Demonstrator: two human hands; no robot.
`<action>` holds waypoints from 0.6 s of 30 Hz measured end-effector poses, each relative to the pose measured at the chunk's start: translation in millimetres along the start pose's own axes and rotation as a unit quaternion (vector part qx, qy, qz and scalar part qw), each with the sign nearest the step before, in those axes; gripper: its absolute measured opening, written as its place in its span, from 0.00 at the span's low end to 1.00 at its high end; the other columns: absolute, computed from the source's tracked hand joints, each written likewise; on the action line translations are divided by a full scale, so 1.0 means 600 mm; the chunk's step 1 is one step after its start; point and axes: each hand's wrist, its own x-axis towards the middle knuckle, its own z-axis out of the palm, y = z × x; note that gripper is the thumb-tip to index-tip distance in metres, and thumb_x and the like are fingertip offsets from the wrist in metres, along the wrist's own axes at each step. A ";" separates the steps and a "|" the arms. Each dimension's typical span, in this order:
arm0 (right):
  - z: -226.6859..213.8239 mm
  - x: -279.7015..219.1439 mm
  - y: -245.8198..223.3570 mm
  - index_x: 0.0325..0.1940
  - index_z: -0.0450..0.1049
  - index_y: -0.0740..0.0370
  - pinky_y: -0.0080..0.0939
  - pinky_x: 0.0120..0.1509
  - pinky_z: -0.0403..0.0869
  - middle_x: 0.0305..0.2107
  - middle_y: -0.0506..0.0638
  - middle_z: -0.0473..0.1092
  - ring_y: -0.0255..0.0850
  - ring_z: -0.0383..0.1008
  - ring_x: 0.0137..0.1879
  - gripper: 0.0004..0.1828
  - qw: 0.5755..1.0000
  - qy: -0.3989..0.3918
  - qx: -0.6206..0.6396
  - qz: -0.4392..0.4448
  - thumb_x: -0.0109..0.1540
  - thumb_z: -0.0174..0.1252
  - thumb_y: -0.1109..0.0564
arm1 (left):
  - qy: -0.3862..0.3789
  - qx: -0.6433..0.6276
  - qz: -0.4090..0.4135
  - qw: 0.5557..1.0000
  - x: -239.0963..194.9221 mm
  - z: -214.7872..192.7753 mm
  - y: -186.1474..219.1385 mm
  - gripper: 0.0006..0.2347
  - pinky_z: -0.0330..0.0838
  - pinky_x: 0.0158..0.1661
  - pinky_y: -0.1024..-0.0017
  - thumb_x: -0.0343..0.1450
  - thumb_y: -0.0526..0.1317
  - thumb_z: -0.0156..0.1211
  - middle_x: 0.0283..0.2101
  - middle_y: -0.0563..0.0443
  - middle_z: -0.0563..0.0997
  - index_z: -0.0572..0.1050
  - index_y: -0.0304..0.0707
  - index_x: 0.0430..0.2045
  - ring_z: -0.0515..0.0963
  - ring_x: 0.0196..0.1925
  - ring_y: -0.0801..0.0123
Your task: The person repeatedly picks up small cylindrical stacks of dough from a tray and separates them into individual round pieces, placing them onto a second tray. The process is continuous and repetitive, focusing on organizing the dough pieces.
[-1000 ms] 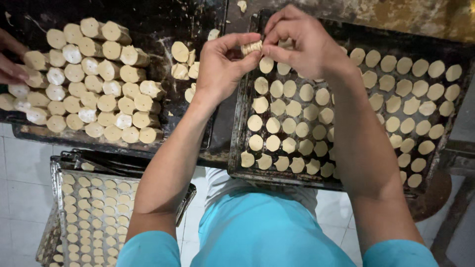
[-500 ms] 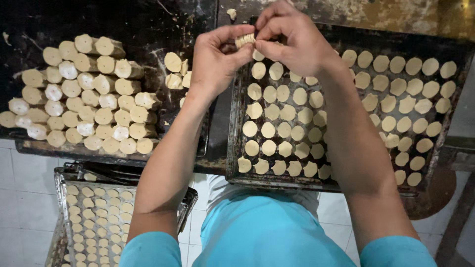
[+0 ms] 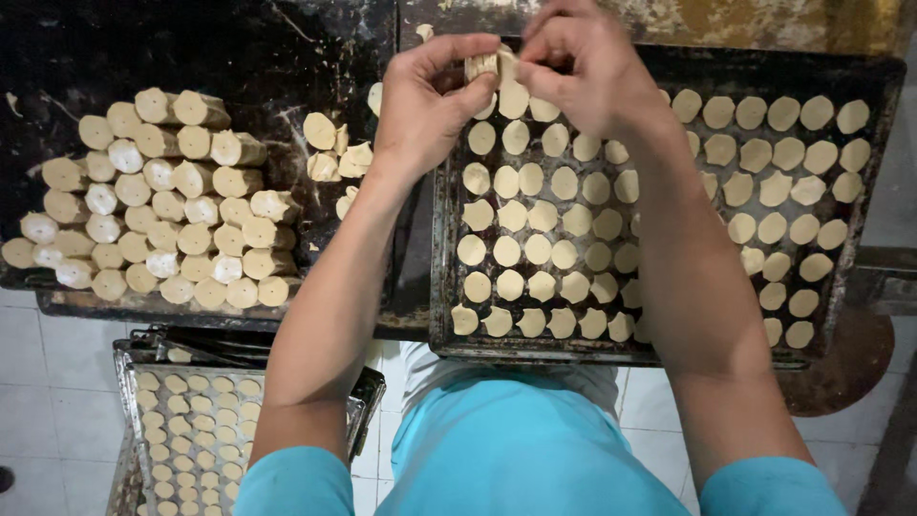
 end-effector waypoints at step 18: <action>-0.045 -0.049 0.020 0.41 0.77 0.66 0.40 0.50 0.73 0.49 0.49 0.69 0.37 0.72 0.48 0.06 1.000 0.013 -0.020 -0.020 0.69 0.66 0.60 | -0.013 0.038 -0.053 0.998 0.014 0.071 0.013 0.13 0.80 0.40 0.79 0.70 0.30 0.67 0.39 0.51 0.87 0.81 0.30 0.49 0.85 0.38 0.78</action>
